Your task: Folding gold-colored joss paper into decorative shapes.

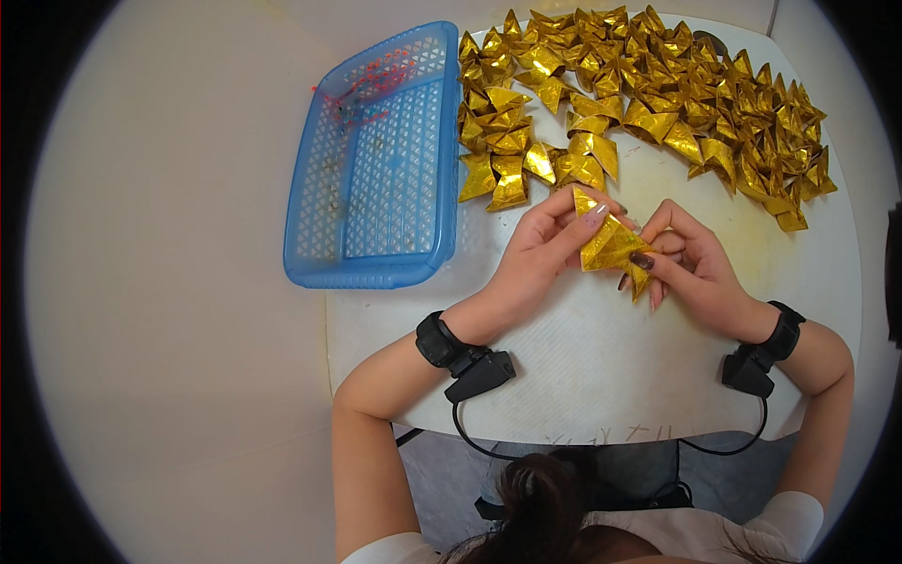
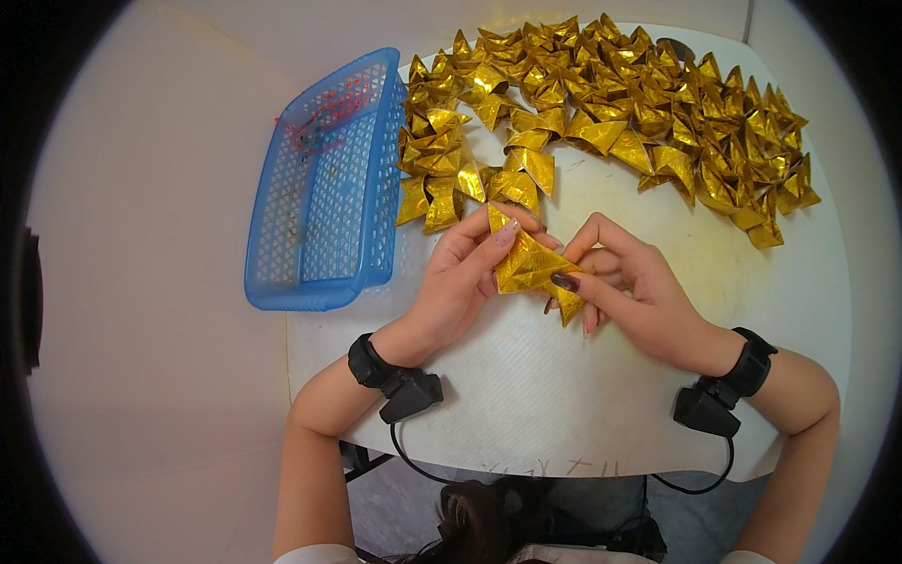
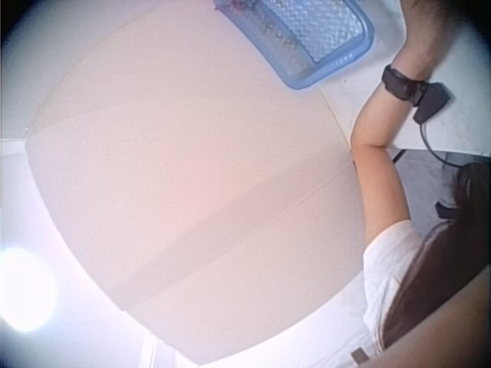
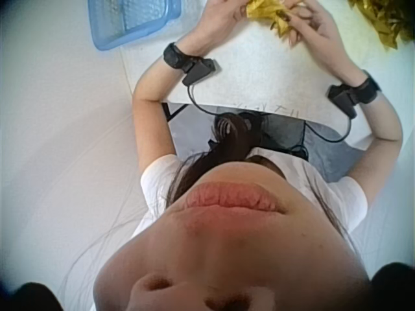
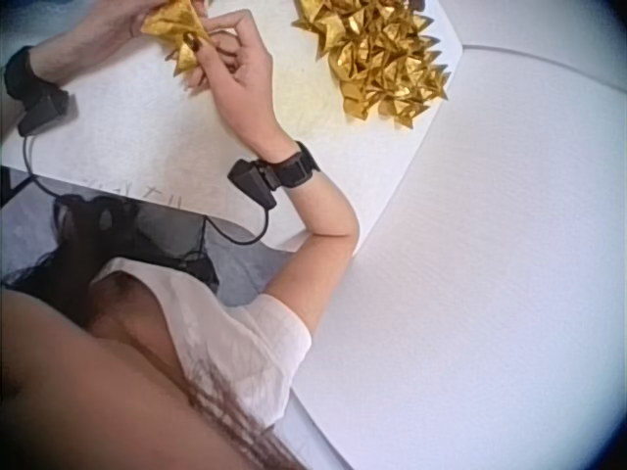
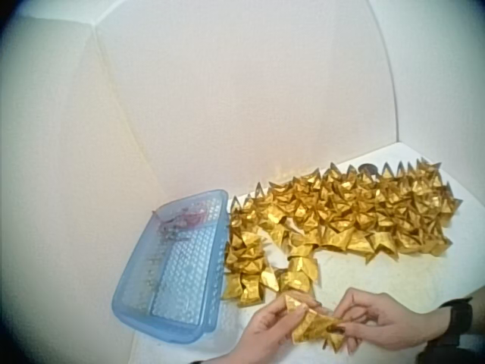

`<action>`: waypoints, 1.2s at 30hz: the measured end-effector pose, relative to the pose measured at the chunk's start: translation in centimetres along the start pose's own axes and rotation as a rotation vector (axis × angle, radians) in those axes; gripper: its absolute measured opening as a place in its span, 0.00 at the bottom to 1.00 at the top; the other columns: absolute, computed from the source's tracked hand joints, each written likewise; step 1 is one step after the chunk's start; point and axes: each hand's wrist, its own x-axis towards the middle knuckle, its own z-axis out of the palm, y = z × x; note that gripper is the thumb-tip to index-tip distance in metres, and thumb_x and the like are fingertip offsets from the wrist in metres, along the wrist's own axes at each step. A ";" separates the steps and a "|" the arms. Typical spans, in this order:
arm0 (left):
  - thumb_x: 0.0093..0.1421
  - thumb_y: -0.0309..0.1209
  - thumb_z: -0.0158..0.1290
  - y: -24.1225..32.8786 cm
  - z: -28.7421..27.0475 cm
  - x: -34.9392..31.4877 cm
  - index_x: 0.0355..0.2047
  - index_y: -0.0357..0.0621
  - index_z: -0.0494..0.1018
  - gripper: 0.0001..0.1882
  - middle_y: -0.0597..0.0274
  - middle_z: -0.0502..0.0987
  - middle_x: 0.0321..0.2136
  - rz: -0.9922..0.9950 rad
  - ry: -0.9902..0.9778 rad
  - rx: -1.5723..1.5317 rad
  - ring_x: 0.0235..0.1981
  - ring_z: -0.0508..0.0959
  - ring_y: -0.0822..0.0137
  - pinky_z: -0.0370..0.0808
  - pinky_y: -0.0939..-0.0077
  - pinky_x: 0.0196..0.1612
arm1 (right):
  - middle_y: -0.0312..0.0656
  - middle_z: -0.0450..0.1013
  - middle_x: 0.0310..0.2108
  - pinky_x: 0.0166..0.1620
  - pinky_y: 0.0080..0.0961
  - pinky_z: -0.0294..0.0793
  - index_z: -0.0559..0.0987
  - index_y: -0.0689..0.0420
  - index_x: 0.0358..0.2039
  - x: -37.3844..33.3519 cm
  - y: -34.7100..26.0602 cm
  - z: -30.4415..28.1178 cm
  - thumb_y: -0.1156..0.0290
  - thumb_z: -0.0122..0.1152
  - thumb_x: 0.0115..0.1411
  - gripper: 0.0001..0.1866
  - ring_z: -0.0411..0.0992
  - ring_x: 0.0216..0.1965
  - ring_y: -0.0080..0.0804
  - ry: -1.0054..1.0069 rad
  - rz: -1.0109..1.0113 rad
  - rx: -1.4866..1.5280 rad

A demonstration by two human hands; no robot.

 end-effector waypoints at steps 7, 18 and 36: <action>0.64 0.32 0.45 0.1 -0.2 0.0 0.38 0.38 0.69 0.09 0.55 0.75 0.41 0.009 -0.033 0.083 0.43 0.74 0.70 0.72 0.74 0.48 | 0.36 0.71 0.31 0.27 0.13 0.69 0.74 0.60 0.34 0.1 0.1 -0.1 0.78 0.56 0.57 0.04 0.69 0.24 0.15 0.089 -0.121 -0.086; 0.58 0.27 0.53 -0.1 -0.4 0.0 0.34 0.39 0.71 0.05 0.55 0.74 0.44 0.087 -0.087 0.118 0.47 0.73 0.67 0.66 0.69 0.55 | 0.32 0.61 0.34 0.33 0.10 0.64 0.80 0.58 0.31 0.2 0.6 -0.5 0.80 0.61 0.50 0.06 0.63 0.30 0.12 0.138 -0.250 -0.199; 0.65 0.37 0.43 0.0 -0.3 0.0 0.41 0.38 0.72 0.15 0.51 0.68 0.54 0.036 -0.170 0.073 0.51 0.69 0.68 0.63 0.70 0.56 | 0.30 0.60 0.29 0.30 0.11 0.59 0.82 0.57 0.29 0.1 0.6 -0.5 0.83 0.62 0.47 0.09 0.60 0.27 0.13 0.166 -0.261 -0.221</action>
